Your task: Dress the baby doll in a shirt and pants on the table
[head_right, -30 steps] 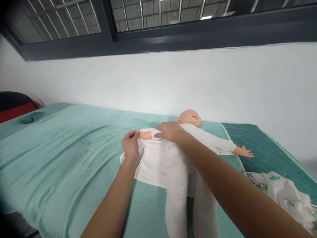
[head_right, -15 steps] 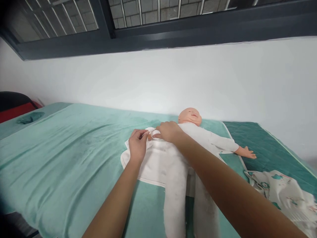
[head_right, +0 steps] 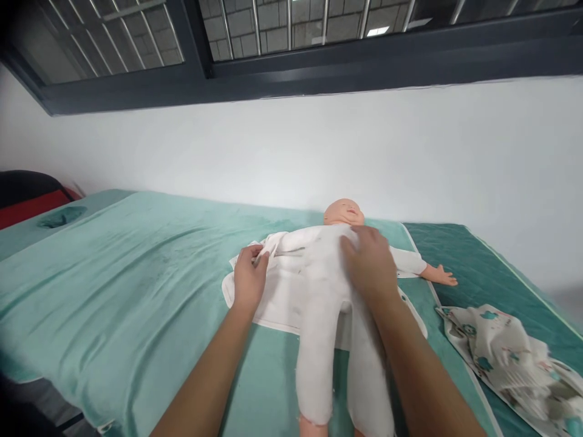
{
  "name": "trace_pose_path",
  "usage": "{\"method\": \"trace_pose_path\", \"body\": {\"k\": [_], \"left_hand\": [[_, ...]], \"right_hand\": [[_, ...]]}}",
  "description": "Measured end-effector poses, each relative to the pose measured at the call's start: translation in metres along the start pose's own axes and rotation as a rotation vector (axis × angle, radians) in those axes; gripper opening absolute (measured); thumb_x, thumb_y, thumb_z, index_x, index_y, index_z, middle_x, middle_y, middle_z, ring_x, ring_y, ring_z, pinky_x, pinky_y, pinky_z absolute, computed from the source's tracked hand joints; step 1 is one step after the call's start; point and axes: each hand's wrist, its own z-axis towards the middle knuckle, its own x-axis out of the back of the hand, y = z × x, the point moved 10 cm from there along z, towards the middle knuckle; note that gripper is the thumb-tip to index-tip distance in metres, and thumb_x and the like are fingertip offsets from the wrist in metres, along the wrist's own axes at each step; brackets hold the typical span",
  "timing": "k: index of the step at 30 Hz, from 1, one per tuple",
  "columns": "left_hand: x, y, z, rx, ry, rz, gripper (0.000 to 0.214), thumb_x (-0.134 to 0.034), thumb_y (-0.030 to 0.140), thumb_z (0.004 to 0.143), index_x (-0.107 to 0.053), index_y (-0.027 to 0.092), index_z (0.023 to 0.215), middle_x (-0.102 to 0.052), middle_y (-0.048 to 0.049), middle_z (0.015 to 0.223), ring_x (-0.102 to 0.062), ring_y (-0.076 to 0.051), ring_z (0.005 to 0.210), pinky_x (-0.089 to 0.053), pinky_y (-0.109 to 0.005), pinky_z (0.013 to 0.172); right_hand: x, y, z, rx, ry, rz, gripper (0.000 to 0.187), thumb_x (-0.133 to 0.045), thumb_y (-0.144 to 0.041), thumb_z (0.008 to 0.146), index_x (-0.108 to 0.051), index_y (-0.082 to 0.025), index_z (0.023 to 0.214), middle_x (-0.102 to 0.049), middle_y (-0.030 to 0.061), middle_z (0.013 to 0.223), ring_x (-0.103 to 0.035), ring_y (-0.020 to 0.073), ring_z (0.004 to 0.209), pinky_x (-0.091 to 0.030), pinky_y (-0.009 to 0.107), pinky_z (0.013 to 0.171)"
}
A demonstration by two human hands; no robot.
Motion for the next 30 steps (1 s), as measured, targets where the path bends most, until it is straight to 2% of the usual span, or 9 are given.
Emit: {"method": "trace_pose_path", "body": {"k": [2,3,6,9,13,19,23,26,30], "left_hand": [[-0.004,-0.009,-0.002,0.037,-0.029,0.12,0.02,-0.06,0.03,0.088,-0.064,0.019,0.104,-0.066,-0.0103,0.106,-0.06,-0.025,0.103,-0.045,-0.04,0.093],[-0.007,-0.011,-0.003,0.045,-0.05,0.164,0.021,-0.059,0.032,0.088,-0.065,0.019,0.103,-0.066,-0.0112,0.106,-0.06,-0.026,0.103,-0.045,-0.041,0.094],[-0.018,-0.005,-0.004,0.002,-0.119,0.228,0.019,-0.056,0.031,0.09,-0.066,0.018,0.099,-0.068,-0.0124,0.104,-0.061,-0.028,0.104,-0.044,-0.042,0.094],[-0.025,0.01,-0.006,-0.058,-0.147,0.184,0.015,-0.055,0.029,0.09,-0.066,0.019,0.094,-0.069,-0.0113,0.101,-0.061,-0.027,0.102,-0.045,-0.039,0.091],[-0.035,0.029,-0.003,-0.011,-0.199,-0.034,0.013,-0.055,0.031,0.09,-0.063,0.022,0.092,-0.068,-0.0062,0.098,-0.061,-0.022,0.094,-0.043,-0.032,0.086],[-0.067,0.048,0.02,0.169,-0.315,-0.162,0.021,-0.055,0.038,0.089,-0.055,0.022,0.075,-0.058,0.0013,0.075,-0.05,-0.016,0.072,-0.037,-0.027,0.071],[-0.084,0.051,0.042,0.223,-0.299,-0.183,0.02,-0.056,0.035,0.088,-0.051,0.021,0.074,-0.053,0.0025,0.071,-0.047,-0.015,0.068,-0.035,-0.026,0.066],[-0.087,0.052,0.054,0.217,-0.277,-0.166,0.018,-0.058,0.032,0.087,-0.05,0.021,0.074,-0.052,0.0028,0.069,-0.047,-0.014,0.066,-0.034,-0.026,0.064],[-0.076,0.046,0.058,0.224,-0.256,-0.137,0.019,-0.063,0.031,0.083,-0.052,0.021,0.07,-0.052,0.0034,0.063,-0.046,-0.014,0.063,-0.033,-0.026,0.062]], "right_hand": [[0.015,0.052,-0.02,-0.204,0.073,0.106,0.046,-0.048,-0.052,0.089,-0.062,-0.022,0.12,-0.065,0.0121,0.119,-0.058,0.0309,0.112,-0.044,0.044,0.095],[0.014,0.072,-0.028,-0.287,0.05,0.137,0.047,-0.047,-0.054,0.088,-0.063,-0.023,0.119,-0.067,0.0117,0.114,-0.061,0.0307,0.107,-0.045,0.045,0.093],[0.0,0.099,-0.04,-0.407,-0.083,0.188,0.047,-0.045,-0.058,0.089,-0.063,-0.025,0.118,-0.07,0.0107,0.11,-0.065,0.0316,0.101,-0.046,0.048,0.092],[-0.01,0.095,-0.038,-0.429,-0.121,0.344,0.052,-0.046,-0.058,0.089,-0.058,-0.028,0.129,-0.065,0.0099,0.127,-0.061,0.0317,0.117,-0.042,0.048,0.102],[-0.023,0.085,-0.033,-0.45,-0.149,0.634,0.061,-0.057,-0.06,0.085,-0.052,-0.033,0.139,-0.049,0.0028,0.15,-0.047,0.0267,0.136,-0.034,0.041,0.116],[-0.037,0.065,-0.035,-0.439,-0.22,1.06,0.067,-0.071,-0.054,0.08,-0.05,-0.036,0.14,-0.057,0.0024,0.141,-0.053,0.0242,0.13,-0.043,0.039,0.111],[-0.048,0.053,-0.038,-0.451,-0.309,1.177,0.076,-0.078,-0.047,0.075,-0.047,-0.035,0.143,-0.061,0.0048,0.135,-0.054,0.0239,0.131,-0.043,0.04,0.111],[-0.053,0.046,-0.04,-0.451,-0.35,1.298,0.078,-0.08,-0.044,0.075,-0.045,-0.035,0.144,-0.062,0.0048,0.134,-0.055,0.0237,0.13,-0.045,0.041,0.109],[-0.055,0.046,-0.043,-0.498,-0.35,1.417,0.072,-0.074,-0.042,0.08,-0.045,-0.031,0.144,-0.066,0.0054,0.131,-0.061,0.0248,0.123,-0.052,0.043,0.103]]}}
